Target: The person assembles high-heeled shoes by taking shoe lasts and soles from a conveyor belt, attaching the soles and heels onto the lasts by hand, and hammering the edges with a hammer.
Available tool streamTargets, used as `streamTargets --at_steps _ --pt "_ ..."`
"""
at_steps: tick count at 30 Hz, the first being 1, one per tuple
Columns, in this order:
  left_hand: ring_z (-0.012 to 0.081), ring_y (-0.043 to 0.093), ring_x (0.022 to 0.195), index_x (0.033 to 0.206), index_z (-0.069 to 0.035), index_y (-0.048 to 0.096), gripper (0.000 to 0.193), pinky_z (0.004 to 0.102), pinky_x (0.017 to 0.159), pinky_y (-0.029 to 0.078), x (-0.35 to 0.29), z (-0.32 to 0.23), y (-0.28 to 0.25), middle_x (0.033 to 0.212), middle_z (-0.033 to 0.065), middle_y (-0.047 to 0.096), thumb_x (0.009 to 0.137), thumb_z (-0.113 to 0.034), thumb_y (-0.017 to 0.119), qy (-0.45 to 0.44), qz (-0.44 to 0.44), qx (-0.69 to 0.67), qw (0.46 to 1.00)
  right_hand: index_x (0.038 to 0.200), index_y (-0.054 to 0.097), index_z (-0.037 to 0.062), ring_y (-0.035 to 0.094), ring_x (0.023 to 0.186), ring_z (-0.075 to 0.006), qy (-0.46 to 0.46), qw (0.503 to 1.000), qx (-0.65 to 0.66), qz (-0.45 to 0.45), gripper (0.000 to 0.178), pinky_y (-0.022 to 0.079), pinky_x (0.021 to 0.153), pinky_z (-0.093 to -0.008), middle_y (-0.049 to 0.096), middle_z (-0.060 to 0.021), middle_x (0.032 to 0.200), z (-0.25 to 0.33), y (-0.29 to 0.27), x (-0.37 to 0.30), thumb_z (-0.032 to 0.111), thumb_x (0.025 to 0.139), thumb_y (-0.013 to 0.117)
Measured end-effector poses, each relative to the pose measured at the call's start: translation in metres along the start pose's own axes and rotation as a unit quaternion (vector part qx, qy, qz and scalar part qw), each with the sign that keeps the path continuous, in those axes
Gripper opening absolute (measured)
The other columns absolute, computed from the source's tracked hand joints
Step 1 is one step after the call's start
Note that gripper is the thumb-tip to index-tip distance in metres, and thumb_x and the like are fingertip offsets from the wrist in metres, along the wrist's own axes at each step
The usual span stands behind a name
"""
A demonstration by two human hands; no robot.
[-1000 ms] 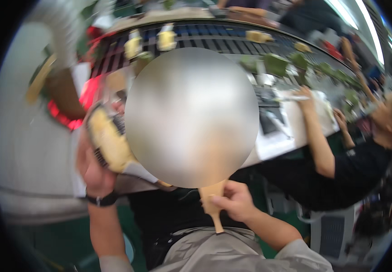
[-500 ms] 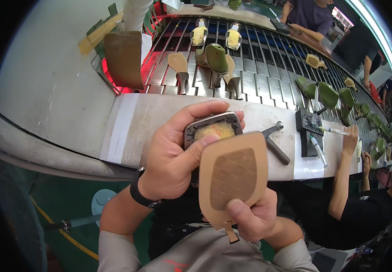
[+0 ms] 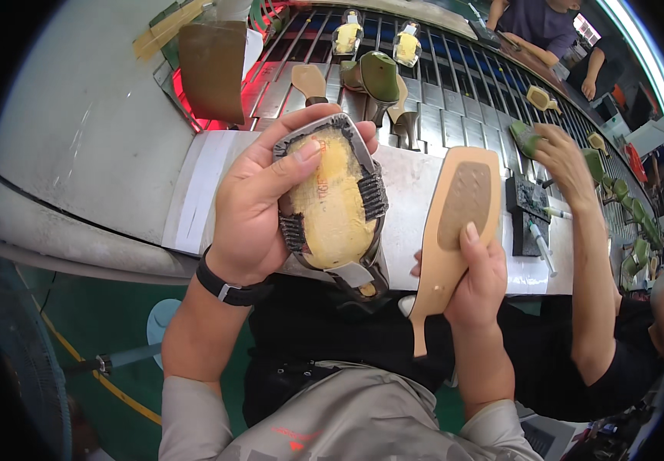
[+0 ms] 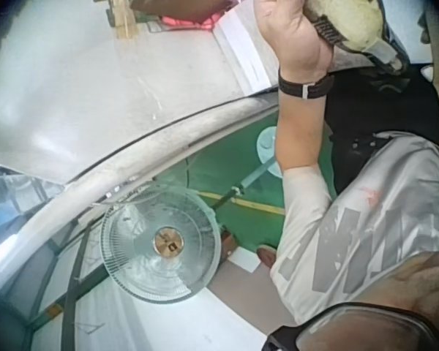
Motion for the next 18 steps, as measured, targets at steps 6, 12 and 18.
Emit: streamTargets --at_steps 6,12,18 --pt "0.0409 0.058 0.137 0.150 0.005 0.044 0.049 0.0507 0.114 0.051 -0.003 -0.001 0.006 0.143 0.0313 0.059 0.104 -0.008 0.056 -0.011 0.012 -0.012 1.000 0.119 0.062 -0.0057 0.074 0.075 -0.0205 0.064 0.994 -0.071 0.061 0.031 0.062 0.069 -0.0334 0.074 -0.0141 0.093 -0.036 -0.014 0.073 0.023 0.109 0.056" --pt "0.0406 0.059 0.136 0.149 0.006 0.043 0.048 0.0502 0.113 0.052 0.001 0.001 0.010 0.142 0.0326 0.059 0.105 -0.008 0.055 -0.018 0.029 -0.011 0.999 0.126 0.061 -0.0074 0.075 0.079 -0.0187 0.031 0.978 -0.206 0.019 0.027 0.062 0.076 -0.0323 0.076 -0.0134 0.096 -0.052 -0.042 0.109 0.010 0.105 0.059" --pt "0.0392 0.059 0.136 0.151 0.006 0.043 0.049 0.0496 0.113 0.053 0.012 0.010 0.022 0.144 0.0311 0.057 0.107 -0.011 0.054 -0.033 0.049 -0.005 0.998 0.139 0.056 -0.0096 0.063 0.128 -0.0273 -0.150 0.880 -0.449 -0.041 0.047 0.052 0.106 -0.0425 0.066 -0.0228 0.133 -0.014 -0.034 0.092 0.013 0.100 0.068"
Point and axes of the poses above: each hand's wrist, its own x-axis towards the middle knuckle, its own y-axis out of the palm, z = x × y, the point moved 9 cm from there along x, towards the middle knuckle
